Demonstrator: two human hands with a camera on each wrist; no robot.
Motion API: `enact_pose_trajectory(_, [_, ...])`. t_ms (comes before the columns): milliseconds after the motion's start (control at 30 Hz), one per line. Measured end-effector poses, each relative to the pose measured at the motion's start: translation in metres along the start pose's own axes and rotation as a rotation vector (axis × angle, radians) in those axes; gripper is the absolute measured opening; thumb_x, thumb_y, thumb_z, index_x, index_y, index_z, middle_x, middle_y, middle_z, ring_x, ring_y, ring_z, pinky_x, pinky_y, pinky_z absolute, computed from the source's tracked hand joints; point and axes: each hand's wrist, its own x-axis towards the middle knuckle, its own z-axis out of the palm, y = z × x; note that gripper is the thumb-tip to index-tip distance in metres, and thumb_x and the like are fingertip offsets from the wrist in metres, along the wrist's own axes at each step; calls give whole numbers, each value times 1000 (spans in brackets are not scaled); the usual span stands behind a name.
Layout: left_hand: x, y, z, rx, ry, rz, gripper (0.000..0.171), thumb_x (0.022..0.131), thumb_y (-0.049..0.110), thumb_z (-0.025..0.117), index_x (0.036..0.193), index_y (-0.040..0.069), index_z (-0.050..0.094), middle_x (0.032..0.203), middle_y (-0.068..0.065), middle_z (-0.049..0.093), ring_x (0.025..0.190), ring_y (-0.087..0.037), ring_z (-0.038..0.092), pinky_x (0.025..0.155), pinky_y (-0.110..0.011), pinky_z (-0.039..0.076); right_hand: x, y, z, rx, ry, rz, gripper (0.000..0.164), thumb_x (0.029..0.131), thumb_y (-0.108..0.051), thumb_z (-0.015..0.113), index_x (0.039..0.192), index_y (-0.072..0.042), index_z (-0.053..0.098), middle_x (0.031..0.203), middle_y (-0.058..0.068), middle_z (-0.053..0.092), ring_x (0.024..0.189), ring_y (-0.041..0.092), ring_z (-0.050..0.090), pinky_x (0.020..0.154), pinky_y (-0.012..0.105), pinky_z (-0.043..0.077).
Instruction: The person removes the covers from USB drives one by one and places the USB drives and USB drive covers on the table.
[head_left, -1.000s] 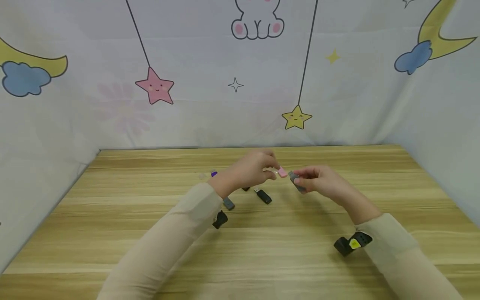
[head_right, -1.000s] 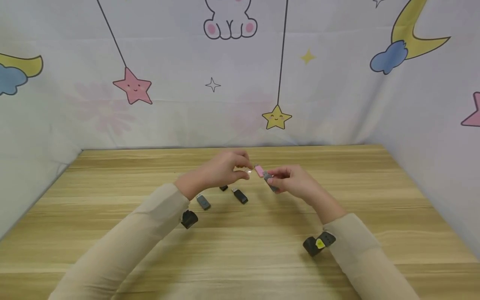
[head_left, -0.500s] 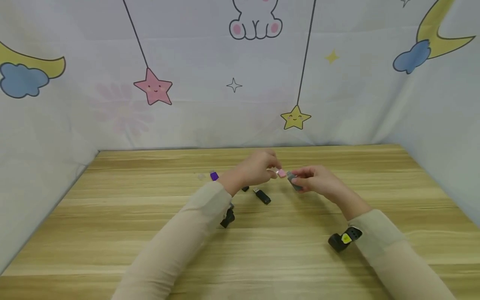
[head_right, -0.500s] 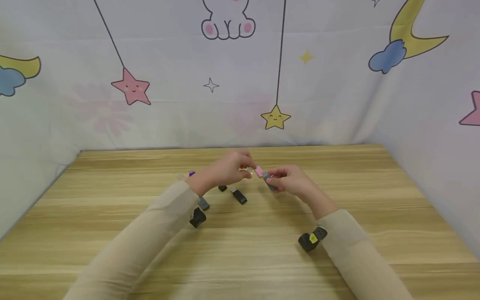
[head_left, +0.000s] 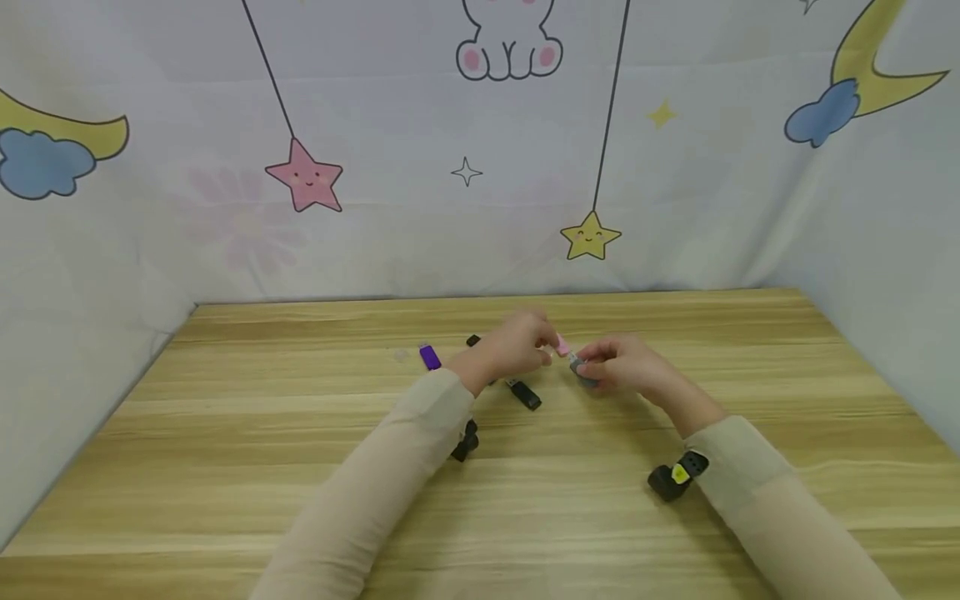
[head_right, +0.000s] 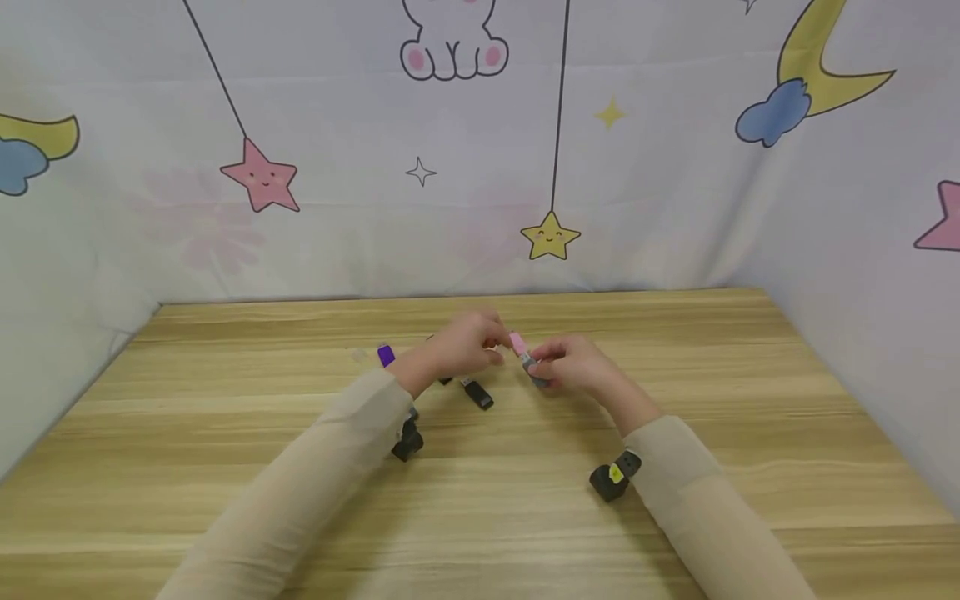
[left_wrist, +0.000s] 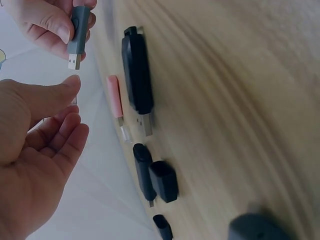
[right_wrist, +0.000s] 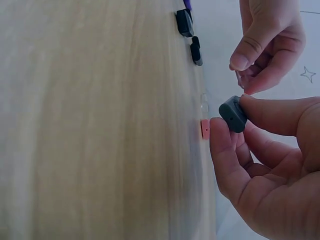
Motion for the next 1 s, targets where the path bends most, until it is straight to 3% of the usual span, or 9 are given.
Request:
enact_pose_trajectory(367, [8,-2,11,41,-25,-25,21,87,0,64,106,2,73,100,-11,64,84,-17,51,73,-25,44,3,4,2,-32,-18,12,34,93,-7,60,121,13,57,110,18,62,87,16,59,74,29,56])
enact_pose_trajectory(667, [9,-2,15,64,-38,-21,21,87,-1,60,102,0,74,109,-13,67,102,-23,61,89,-30,49,4,3,2,-63,-7,40,33,92,-9,63,117,11,60,104,14,63,84,15,58,70,28,55])
enact_pose_trajectory(1000, [11,2,16,68,-72,-51,23,85,-1,62,106,-1,73,114,-13,67,108,-24,61,93,-31,49,5,3,4,-89,-13,49,29,91,-8,64,113,11,62,103,15,64,81,16,60,68,29,55])
